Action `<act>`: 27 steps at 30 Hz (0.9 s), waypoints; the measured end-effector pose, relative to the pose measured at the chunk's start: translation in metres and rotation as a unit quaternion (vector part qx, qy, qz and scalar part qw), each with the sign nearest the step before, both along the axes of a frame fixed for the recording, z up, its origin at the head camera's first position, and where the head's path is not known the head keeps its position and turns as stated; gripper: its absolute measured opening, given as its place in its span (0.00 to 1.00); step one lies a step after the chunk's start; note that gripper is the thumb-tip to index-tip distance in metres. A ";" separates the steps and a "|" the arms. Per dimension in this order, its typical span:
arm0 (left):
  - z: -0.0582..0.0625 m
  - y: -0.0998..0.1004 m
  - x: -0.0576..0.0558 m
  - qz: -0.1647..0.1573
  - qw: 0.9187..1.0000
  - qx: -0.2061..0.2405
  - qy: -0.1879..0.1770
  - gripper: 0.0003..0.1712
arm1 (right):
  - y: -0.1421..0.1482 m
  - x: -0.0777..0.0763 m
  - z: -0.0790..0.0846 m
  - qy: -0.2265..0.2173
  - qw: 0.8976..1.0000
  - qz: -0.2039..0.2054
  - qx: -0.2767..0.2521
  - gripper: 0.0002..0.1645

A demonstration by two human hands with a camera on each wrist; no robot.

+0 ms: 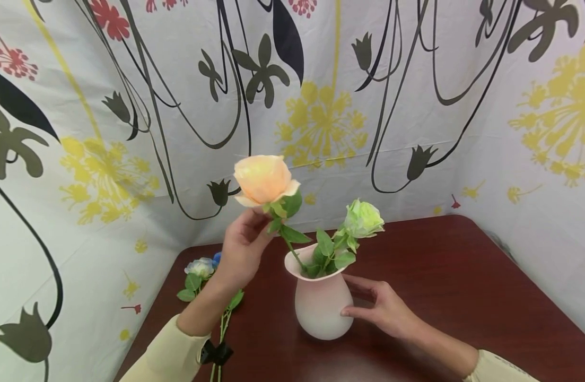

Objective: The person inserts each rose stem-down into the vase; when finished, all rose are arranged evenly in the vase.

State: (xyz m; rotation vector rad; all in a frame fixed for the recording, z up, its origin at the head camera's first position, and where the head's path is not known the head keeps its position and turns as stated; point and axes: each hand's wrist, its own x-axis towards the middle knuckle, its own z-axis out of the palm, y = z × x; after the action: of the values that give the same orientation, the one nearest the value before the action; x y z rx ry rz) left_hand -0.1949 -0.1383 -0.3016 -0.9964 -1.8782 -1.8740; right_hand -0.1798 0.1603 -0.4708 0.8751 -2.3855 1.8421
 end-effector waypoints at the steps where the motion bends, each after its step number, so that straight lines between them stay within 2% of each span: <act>1: -0.002 0.001 0.000 0.001 1.000 -0.012 0.004 0.16 | 0.000 0.000 0.000 0.000 1.000 0.000 0.000 0.42; 4: -0.008 0.004 0.001 0.008 0.998 -0.054 0.023 0.20 | 0.000 0.000 0.000 -0.002 1.000 0.001 -0.001 0.42; 8: -0.018 0.009 0.000 -0.001 0.995 -0.090 0.040 0.22 | 0.001 0.000 0.000 -0.006 1.000 0.001 0.003 0.42; 15: -0.033 0.017 0.000 -0.029 0.993 -0.101 0.045 0.09 | 0.000 -0.001 0.000 -0.009 1.000 0.003 0.002 0.41; 18: -0.038 0.020 -0.002 -0.037 0.990 -0.114 0.069 0.07 | 0.001 -0.001 -0.001 -0.008 1.000 0.004 0.001 0.41; 23: -0.042 0.023 -0.003 -0.011 0.979 -0.160 0.124 0.08 | 0.001 -0.002 -0.001 -0.005 1.000 0.004 0.002 0.41; 27: -0.043 0.027 -0.001 0.006 0.964 -0.212 0.163 0.09 | 0.001 -0.002 -0.002 -0.007 1.000 0.003 0.003 0.41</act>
State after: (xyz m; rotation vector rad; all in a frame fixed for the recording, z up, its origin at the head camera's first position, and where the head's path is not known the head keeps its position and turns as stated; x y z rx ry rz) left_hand -0.1959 -0.1118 -0.3443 -1.3229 -2.1062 -1.2210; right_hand -0.1819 0.1608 -0.4726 0.8734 -2.4002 1.8502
